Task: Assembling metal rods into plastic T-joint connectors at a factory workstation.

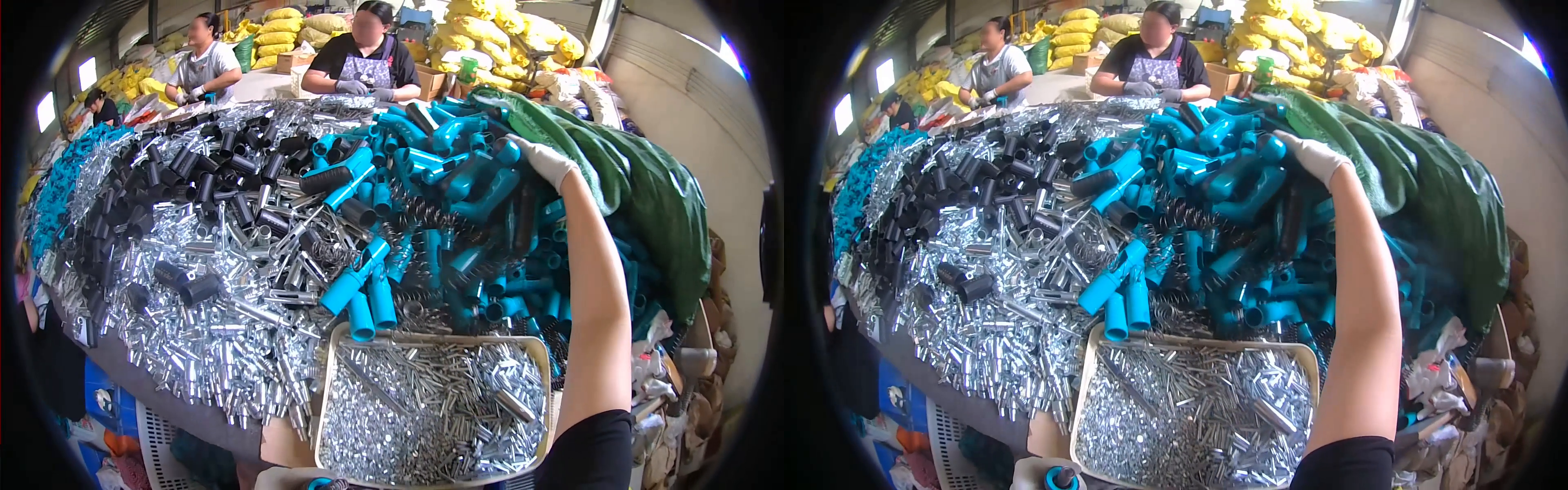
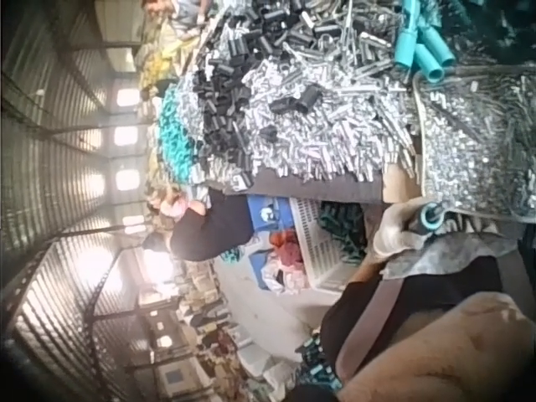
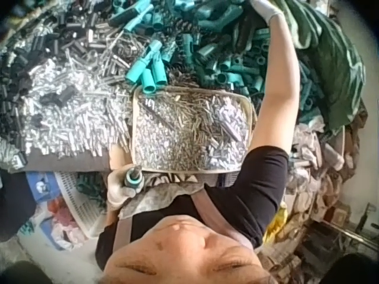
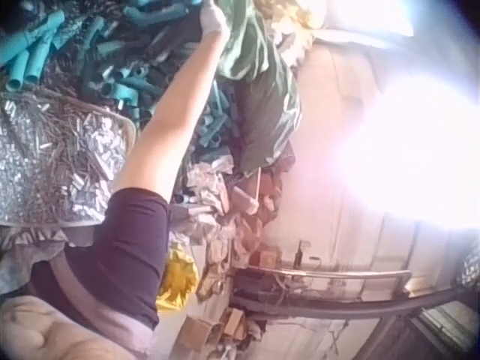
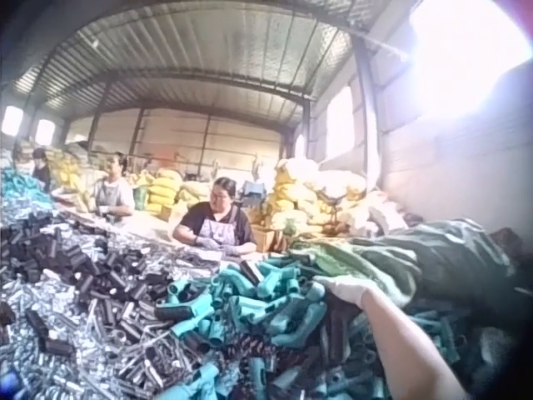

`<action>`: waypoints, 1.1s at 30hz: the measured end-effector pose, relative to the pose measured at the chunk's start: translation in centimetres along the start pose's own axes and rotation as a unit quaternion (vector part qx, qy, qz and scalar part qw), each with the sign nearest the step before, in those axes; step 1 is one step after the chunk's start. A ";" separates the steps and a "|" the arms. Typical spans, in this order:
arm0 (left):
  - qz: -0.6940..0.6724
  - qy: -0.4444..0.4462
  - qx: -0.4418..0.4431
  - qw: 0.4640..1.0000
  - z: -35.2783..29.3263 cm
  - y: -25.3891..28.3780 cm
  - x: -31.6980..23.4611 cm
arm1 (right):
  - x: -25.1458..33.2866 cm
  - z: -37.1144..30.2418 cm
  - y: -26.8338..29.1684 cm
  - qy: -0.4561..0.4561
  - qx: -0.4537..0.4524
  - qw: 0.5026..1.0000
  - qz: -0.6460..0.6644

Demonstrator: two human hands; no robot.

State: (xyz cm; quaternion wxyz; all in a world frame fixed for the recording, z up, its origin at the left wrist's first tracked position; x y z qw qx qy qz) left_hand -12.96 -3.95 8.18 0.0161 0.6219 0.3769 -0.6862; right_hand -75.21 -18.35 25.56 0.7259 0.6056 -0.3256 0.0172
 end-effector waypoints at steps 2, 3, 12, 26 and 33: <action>-0.003 0.006 -0.003 1.000 0.0 -1.3 -1.2 | 1.8 -2.5 -1.4 0.122 0.039 0.991 -0.042; -0.007 0.012 -0.011 1.000 -0.4 -1.8 -1.5 | 1.6 -3.1 -2.4 0.177 0.054 0.973 -0.140; 0.057 -0.078 0.016 0.995 -6.7 -2.6 -1.3 | 5.7 -14.2 -7.4 0.075 -0.066 0.992 -0.077; 0.292 -0.101 -0.051 0.950 -9.4 -2.6 -0.1 | 18.6 -40.0 -16.3 0.085 -0.104 0.831 0.540; 0.447 -0.149 -0.033 0.881 -9.1 -4.7 -1.1 | 24.1 -46.3 -28.0 -0.044 0.114 0.486 0.865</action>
Point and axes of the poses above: each hand's wrist, its own z-axis towards the middle knuckle, its own y-axis out of the back of the hand, x = y × z, the point moved 7 cm from there along z, towards the middle knuckle, and after that the axes turned 3 degrees about -y, right-handed, at the moved point
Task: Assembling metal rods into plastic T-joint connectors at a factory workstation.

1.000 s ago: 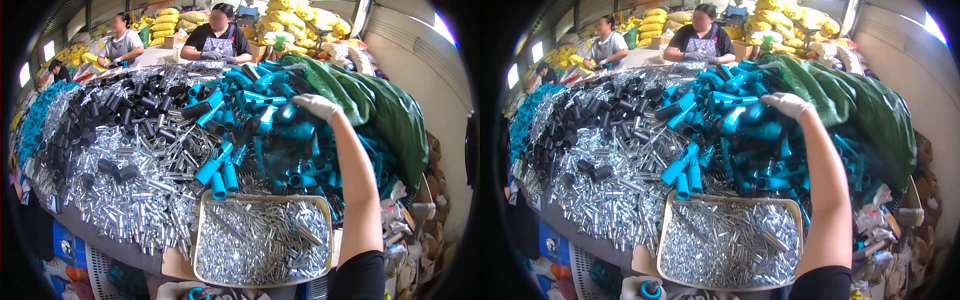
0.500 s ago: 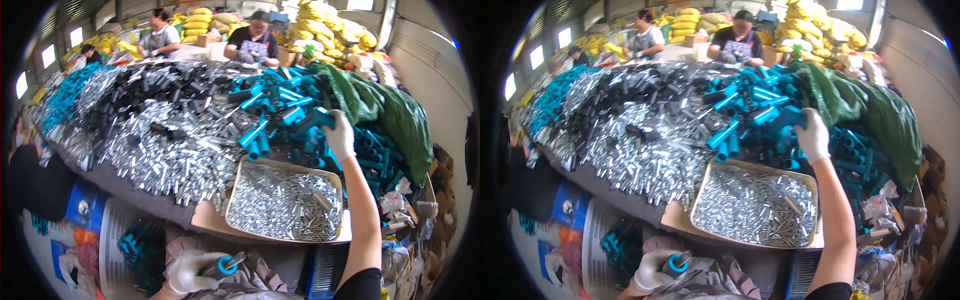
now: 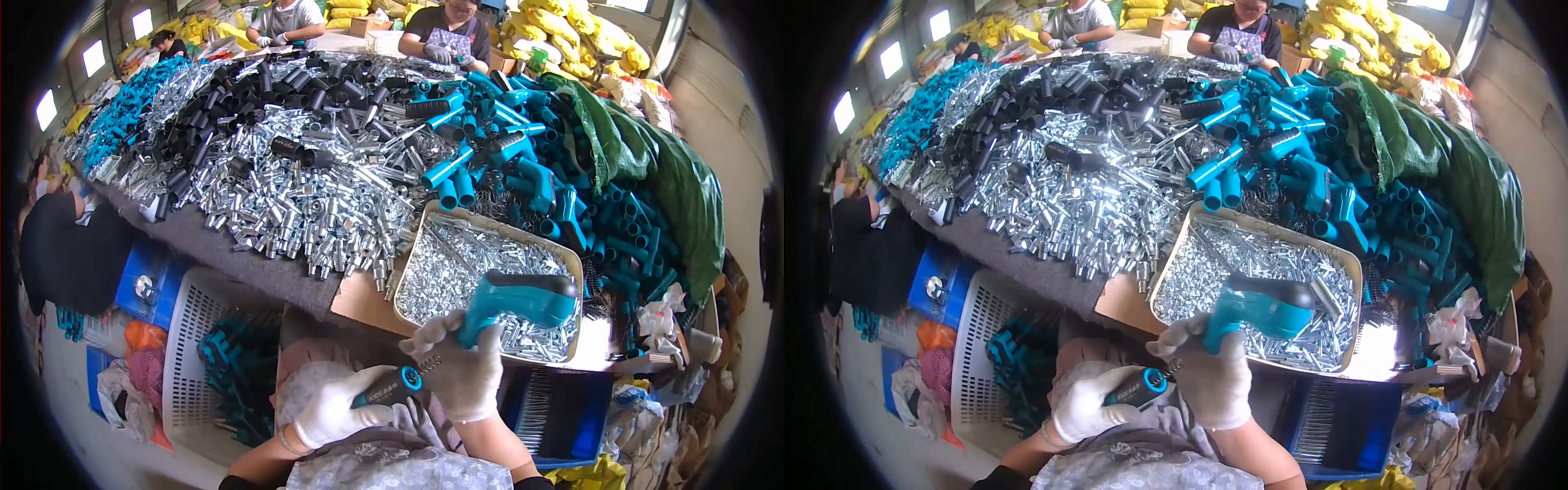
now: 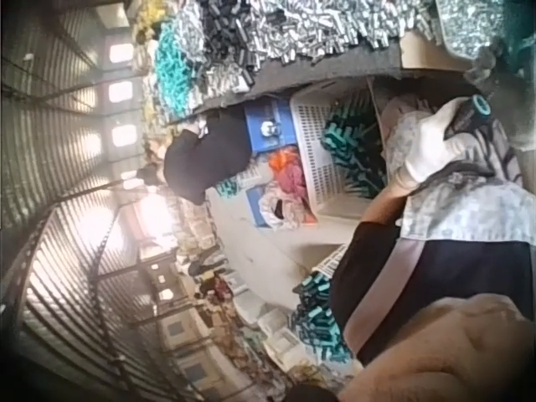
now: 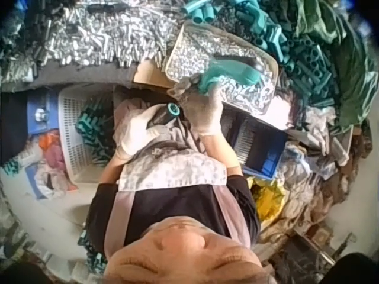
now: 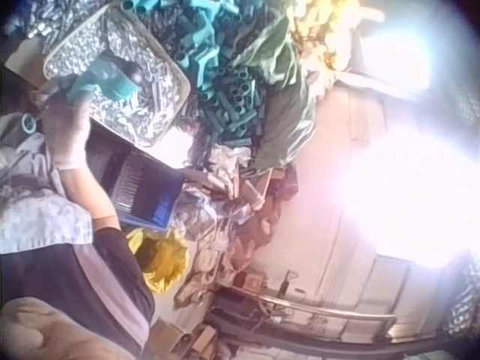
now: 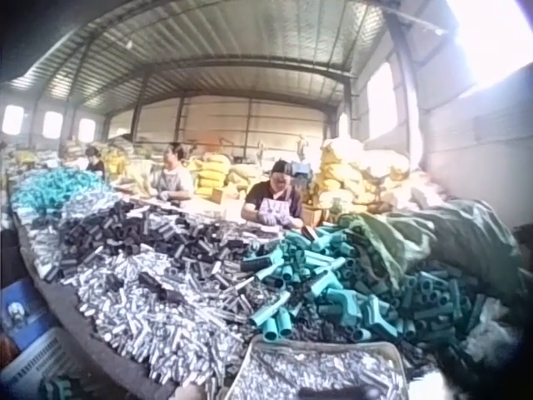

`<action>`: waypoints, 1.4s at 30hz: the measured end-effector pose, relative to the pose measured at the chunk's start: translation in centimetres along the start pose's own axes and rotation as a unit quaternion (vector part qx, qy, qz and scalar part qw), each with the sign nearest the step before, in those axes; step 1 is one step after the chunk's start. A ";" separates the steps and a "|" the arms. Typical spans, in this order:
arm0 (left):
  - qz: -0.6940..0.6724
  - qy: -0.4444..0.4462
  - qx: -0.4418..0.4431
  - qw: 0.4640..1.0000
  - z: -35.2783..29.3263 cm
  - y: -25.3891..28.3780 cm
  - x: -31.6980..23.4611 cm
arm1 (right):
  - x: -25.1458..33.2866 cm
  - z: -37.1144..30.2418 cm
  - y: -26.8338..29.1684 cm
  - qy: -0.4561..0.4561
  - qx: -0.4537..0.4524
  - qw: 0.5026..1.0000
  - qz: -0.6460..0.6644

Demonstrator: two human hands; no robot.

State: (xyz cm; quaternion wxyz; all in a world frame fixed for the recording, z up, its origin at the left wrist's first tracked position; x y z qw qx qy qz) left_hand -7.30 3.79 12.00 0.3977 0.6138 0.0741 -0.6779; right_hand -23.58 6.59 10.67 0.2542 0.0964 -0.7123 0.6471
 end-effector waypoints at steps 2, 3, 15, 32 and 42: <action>0.017 -0.005 -0.013 1.000 -0.2 0.5 -0.1 | -0.8 -0.2 -0.5 -0.010 0.004 1.000 -0.016; 0.097 -0.007 0.003 0.995 -0.1 0.5 0.0 | -1.2 -0.2 -0.6 -0.018 0.006 0.999 -0.034; 0.043 0.009 -0.043 0.998 -2.1 0.9 0.9 | -4.2 -0.7 -0.9 0.008 -0.004 0.986 -0.165; -0.178 -0.036 0.015 0.983 -2.3 -1.4 3.1 | 0.6 -2.4 -5.3 -0.119 0.161 0.798 -0.569; 0.113 -0.076 -0.023 0.990 -1.8 3.4 1.8 | 6.1 -1.6 -4.3 -0.303 0.139 0.756 -0.563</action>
Point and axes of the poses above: each hand's wrist, its own z-axis towards the middle knuckle, its own y-axis out of the back of the hand, x = y × z, the point moved 7 cm from there along z, towards the middle knuckle, and after that the axes turned 3 degrees about -y, right-handed, at the moved point
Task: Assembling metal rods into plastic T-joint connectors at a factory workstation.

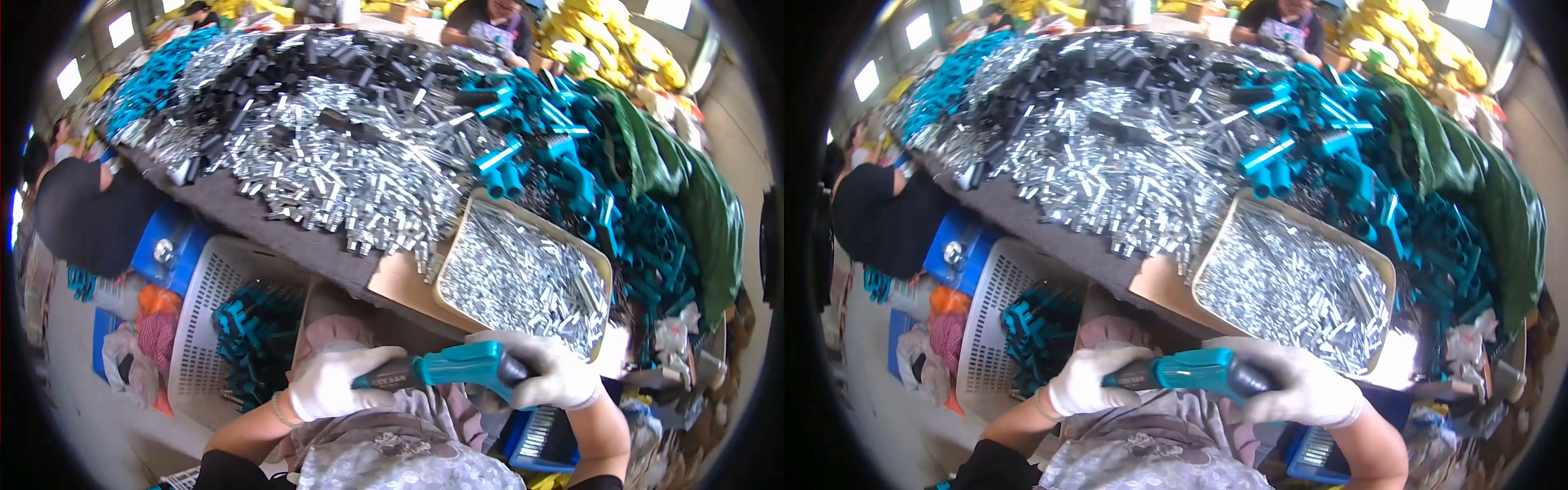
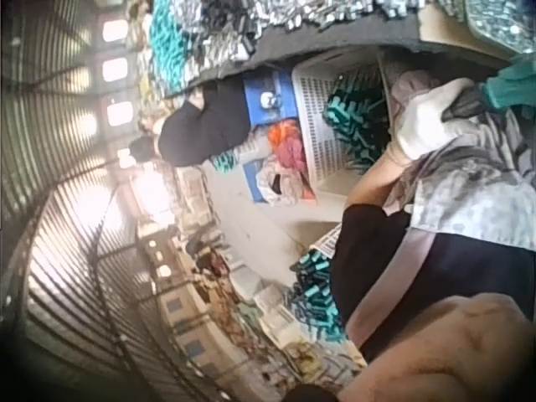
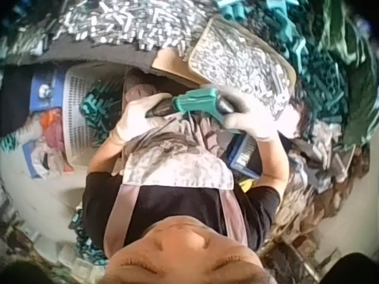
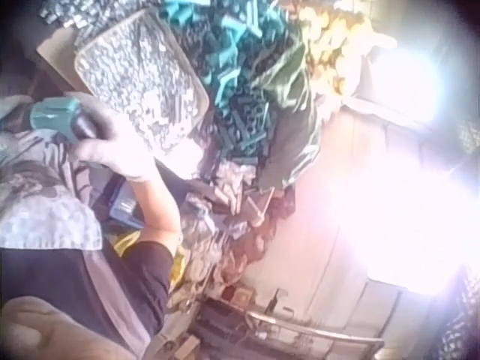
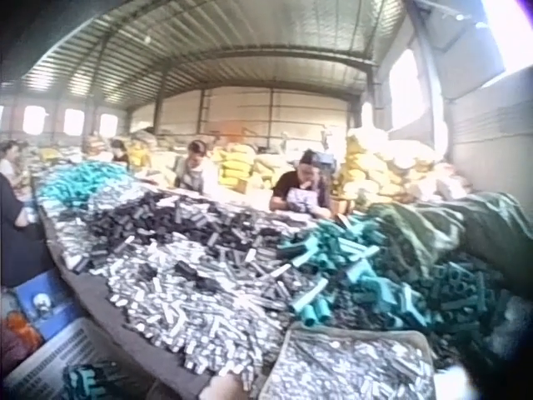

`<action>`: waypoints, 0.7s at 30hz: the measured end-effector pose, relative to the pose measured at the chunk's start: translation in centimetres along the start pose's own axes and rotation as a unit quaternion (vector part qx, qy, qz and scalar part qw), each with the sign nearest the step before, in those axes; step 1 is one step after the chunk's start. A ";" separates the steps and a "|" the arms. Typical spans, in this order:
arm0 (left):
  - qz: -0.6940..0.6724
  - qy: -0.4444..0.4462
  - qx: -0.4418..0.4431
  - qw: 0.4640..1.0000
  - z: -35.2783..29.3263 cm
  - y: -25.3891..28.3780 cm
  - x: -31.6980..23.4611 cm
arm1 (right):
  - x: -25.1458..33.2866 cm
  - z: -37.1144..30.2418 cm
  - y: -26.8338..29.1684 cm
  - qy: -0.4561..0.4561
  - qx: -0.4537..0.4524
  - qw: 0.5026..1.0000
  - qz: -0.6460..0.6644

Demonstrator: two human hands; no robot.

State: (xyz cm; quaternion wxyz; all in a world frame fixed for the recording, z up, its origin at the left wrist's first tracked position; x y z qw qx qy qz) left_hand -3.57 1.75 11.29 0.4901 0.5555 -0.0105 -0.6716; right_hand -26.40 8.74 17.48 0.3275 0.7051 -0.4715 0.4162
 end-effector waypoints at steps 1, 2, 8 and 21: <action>0.010 -0.007 0.024 1.000 0.1 0.0 -0.1 | 0.9 -0.1 0.1 0.046 -0.017 0.993 -0.110; 0.003 -0.009 0.034 0.999 0.2 -0.2 0.0 | 0.7 0.1 0.4 0.040 -0.025 0.994 -0.102; 0.000 -0.030 0.154 0.988 0.4 -1.0 -0.2 | -0.5 0.4 -1.7 0.288 -0.105 0.871 -0.385; -0.332 0.305 0.467 0.761 -3.9 -6.8 4.5 | -2.8 -1.3 -6.1 0.486 -0.132 0.669 -0.547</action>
Point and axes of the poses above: each hand's wrist, its own z-axis towards the middle knuckle, its own y-axis out of the back of the hand, x = y × z, the point moved 7 cm from there along z, towards the middle knuckle, and after that the axes turned 3 degrees about -y, right-handed, at the moved point
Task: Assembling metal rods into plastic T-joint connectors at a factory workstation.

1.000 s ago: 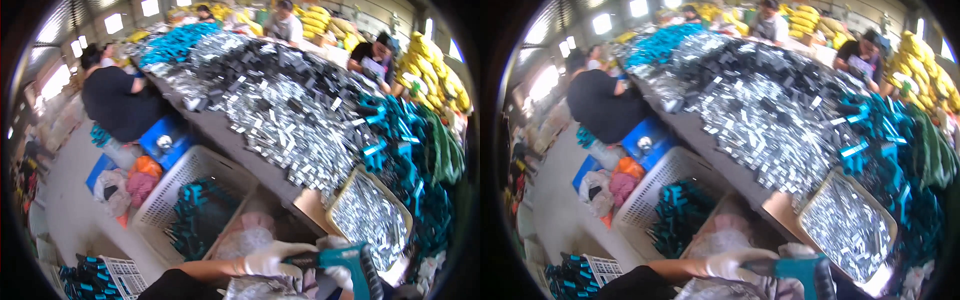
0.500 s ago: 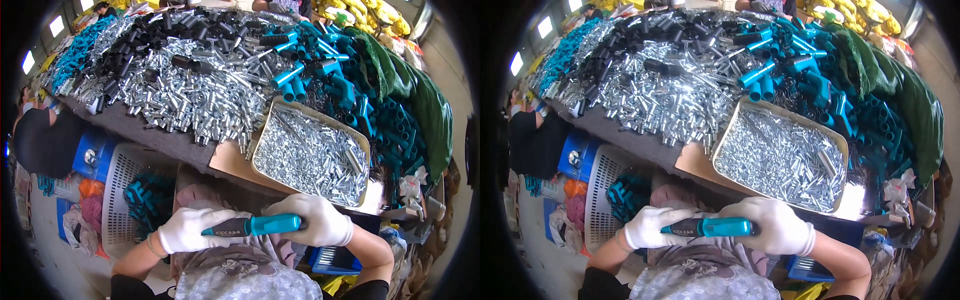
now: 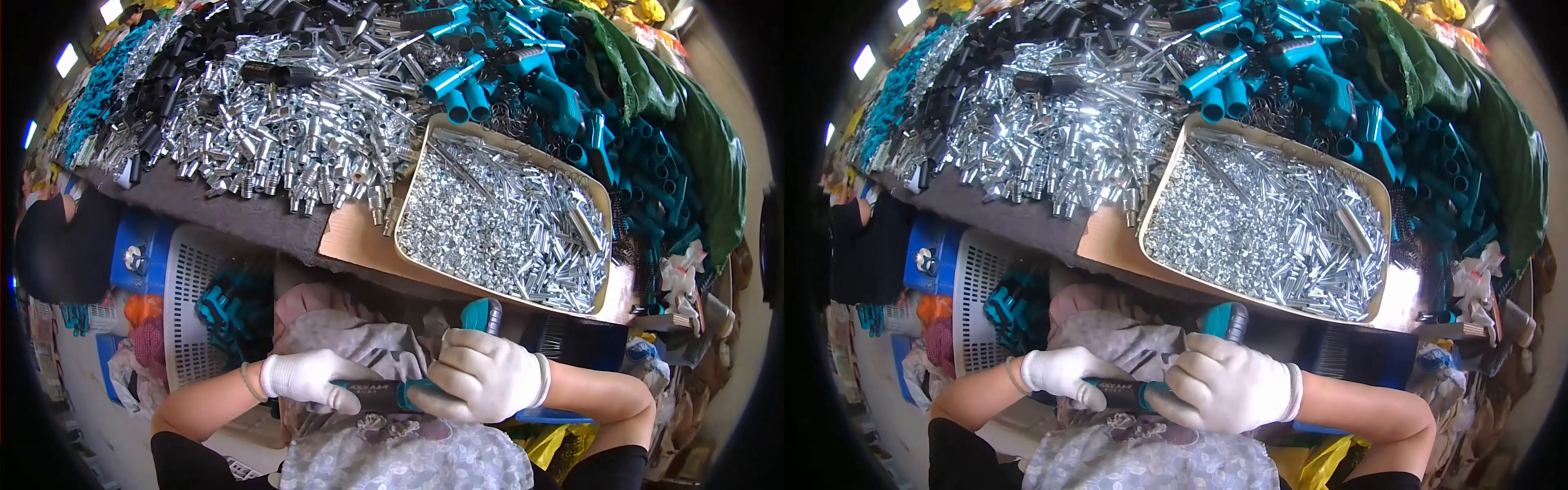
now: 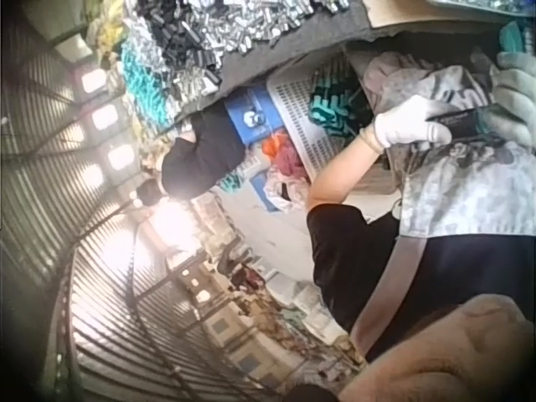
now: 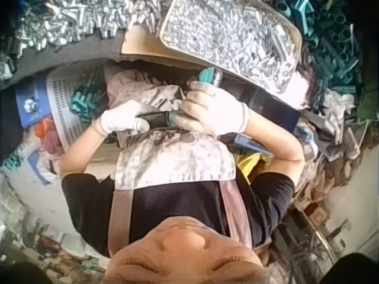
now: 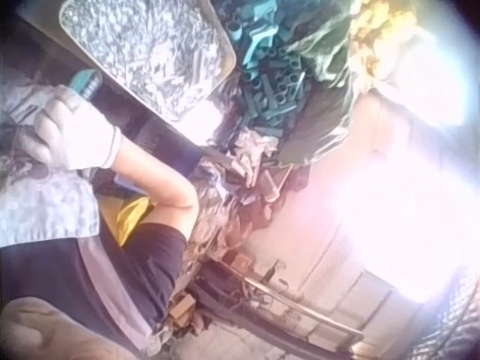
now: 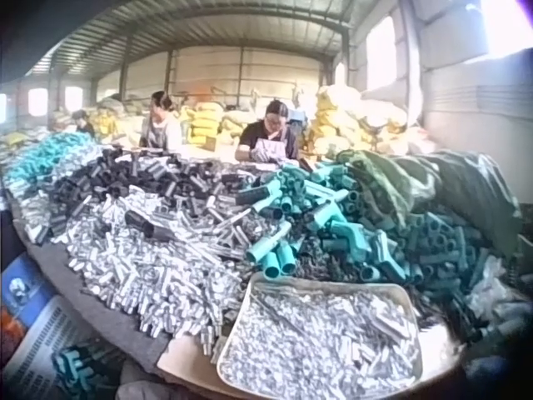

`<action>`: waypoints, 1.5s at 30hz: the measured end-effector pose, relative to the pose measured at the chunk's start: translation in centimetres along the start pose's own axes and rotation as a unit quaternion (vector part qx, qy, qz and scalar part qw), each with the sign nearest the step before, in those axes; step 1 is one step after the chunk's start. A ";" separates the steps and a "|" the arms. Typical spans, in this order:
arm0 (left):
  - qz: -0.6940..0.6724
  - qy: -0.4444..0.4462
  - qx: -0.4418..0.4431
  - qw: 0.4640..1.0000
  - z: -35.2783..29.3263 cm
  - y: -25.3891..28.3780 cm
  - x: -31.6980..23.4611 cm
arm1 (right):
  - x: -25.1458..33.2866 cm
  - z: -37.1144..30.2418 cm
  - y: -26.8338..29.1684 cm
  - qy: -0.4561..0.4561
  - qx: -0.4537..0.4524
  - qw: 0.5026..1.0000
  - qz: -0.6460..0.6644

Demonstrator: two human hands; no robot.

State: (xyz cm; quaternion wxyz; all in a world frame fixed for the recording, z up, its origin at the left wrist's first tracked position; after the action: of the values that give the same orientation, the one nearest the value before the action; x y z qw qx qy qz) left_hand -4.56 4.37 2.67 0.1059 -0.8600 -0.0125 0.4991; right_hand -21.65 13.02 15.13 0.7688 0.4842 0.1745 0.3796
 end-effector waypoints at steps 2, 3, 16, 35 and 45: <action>0.067 -0.062 -0.054 0.994 0.0 0.5 -1.1 | -1.0 -0.4 -0.8 -0.072 0.057 0.994 0.061; 0.134 -0.126 -0.112 0.977 -0.3 1.0 -2.3 | -1.1 -0.5 -0.9 -0.078 0.057 0.993 0.063; 0.560 -0.154 -0.293 0.759 -1.3 2.4 -7.1 | -3.6 -2.8 -5.0 -0.280 0.099 0.891 0.344; 0.358 -0.140 -0.500 0.776 -1.2 3.8 -0.7 | -2.4 -4.3 -2.2 -0.344 -0.307 0.834 0.303; 0.453 -0.176 -0.505 0.713 -1.2 2.5 0.5 | -2.1 -0.4 -1.0 -0.248 -0.231 0.889 0.308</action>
State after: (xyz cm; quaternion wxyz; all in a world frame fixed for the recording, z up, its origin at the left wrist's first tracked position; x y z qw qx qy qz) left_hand -3.53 1.77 2.36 -0.5871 -0.5847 0.1095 0.5491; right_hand -22.84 11.40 13.85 0.7219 0.4005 -0.2720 0.4943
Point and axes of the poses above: each hand's wrist, its own z-axis towards the middle knuckle, its own y-axis out of the back of the hand, x = y × z, the point moved 7 cm from there along z, towards the middle knuckle, and after that the axes turned 3 degrees about -y, right-handed, at the moved point
